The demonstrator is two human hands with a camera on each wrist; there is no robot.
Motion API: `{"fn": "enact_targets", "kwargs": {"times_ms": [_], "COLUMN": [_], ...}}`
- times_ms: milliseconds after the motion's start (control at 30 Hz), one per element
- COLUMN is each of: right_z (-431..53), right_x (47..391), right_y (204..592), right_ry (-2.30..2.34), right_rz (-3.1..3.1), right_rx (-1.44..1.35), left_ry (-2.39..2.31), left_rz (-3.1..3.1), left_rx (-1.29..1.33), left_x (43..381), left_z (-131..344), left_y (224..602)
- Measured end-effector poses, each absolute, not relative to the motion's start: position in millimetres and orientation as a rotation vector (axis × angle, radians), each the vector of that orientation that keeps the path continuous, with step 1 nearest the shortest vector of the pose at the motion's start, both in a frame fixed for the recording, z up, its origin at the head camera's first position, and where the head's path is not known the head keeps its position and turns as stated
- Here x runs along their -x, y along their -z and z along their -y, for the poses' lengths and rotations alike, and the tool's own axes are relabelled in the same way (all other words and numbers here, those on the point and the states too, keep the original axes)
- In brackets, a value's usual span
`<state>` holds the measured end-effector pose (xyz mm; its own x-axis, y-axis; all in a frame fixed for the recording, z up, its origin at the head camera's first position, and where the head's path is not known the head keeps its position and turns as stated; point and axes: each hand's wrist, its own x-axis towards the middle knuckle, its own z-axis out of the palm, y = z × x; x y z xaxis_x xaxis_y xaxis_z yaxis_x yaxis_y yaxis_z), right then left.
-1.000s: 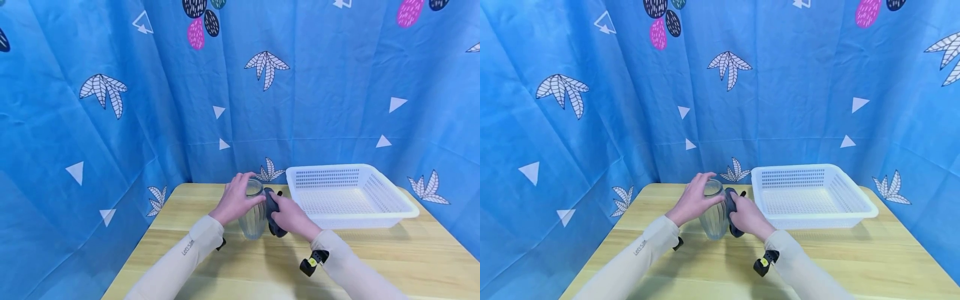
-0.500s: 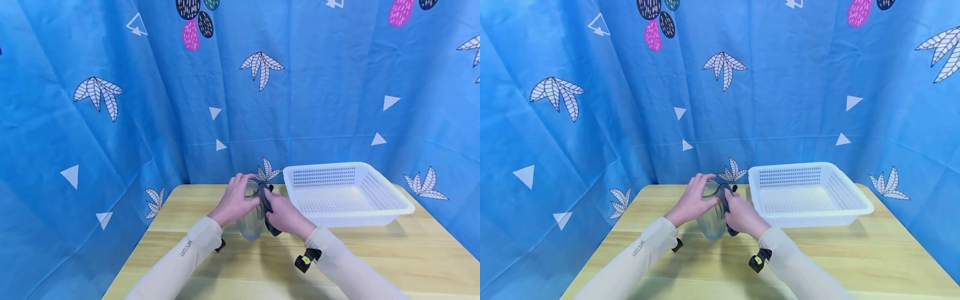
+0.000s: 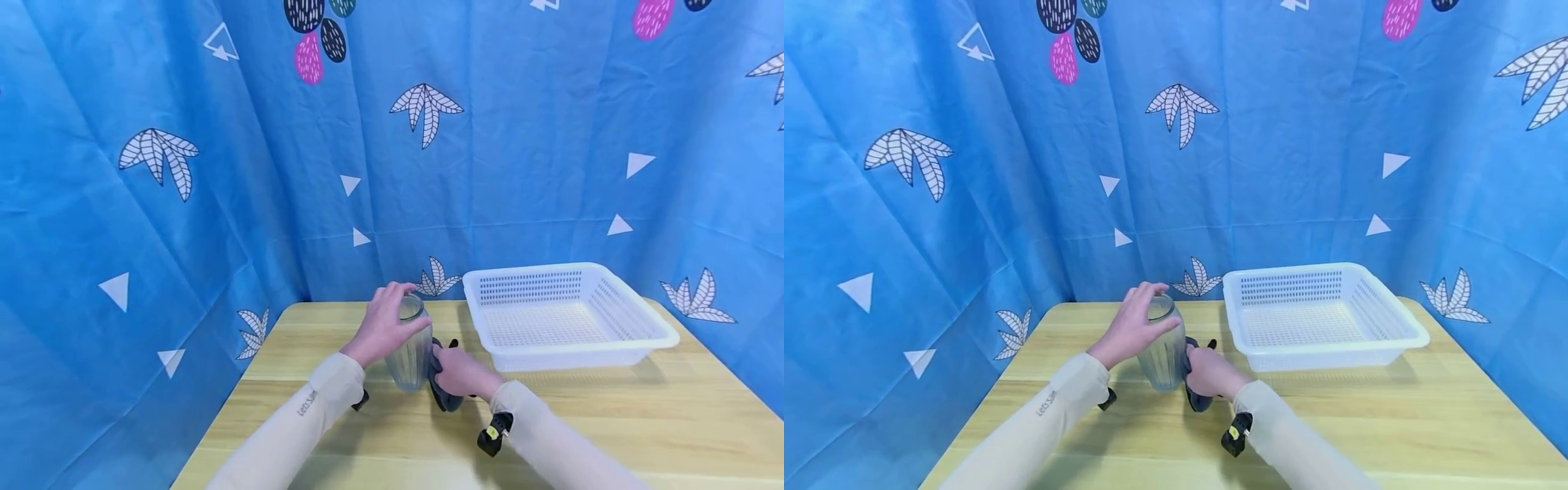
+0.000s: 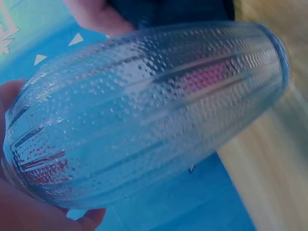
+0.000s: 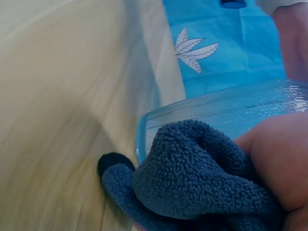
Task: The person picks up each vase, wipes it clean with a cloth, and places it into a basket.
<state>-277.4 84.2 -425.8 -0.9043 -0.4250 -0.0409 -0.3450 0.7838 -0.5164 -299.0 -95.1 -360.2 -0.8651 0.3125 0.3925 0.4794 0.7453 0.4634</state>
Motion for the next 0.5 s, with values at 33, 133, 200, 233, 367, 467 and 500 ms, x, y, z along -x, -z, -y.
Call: {"fn": "enact_targets", "kwargs": {"times_ms": [33,133,200,233,367,467,500], "right_z": [-84.6,-86.4,-88.7,-89.6,-92.3,-94.1,-94.9], "right_x": [277.3,276.1,274.2,273.1,268.2,265.6,264.8], "right_y": [426.2,422.0,416.2,412.7,395.1,379.1,373.0], "right_ry": [0.788,0.833,0.867,0.884,0.941,0.978,1.005], "right_rz": [-2.82,-2.825,-2.831,-2.839,-2.906,-2.96,-2.969], "right_rx": [0.6,0.554,0.539,0.533,0.565,0.585,0.591], "left_ry": [0.805,0.758,0.728,0.713,0.682,0.675,0.674], "left_rz": [2.659,2.665,2.663,2.661,2.644,2.634,2.633], "left_rx": [0.61,0.581,0.571,0.569,0.559,0.551,0.553], "left_x": [299.1,298.9,299.1,299.1,297.8,295.4,294.5], "left_z": [95.0,94.4,93.7,93.4,94.5,96.3,96.7], "left_y": [360.7,361.4,361.7,361.4,360.8,359.5,358.8]}}
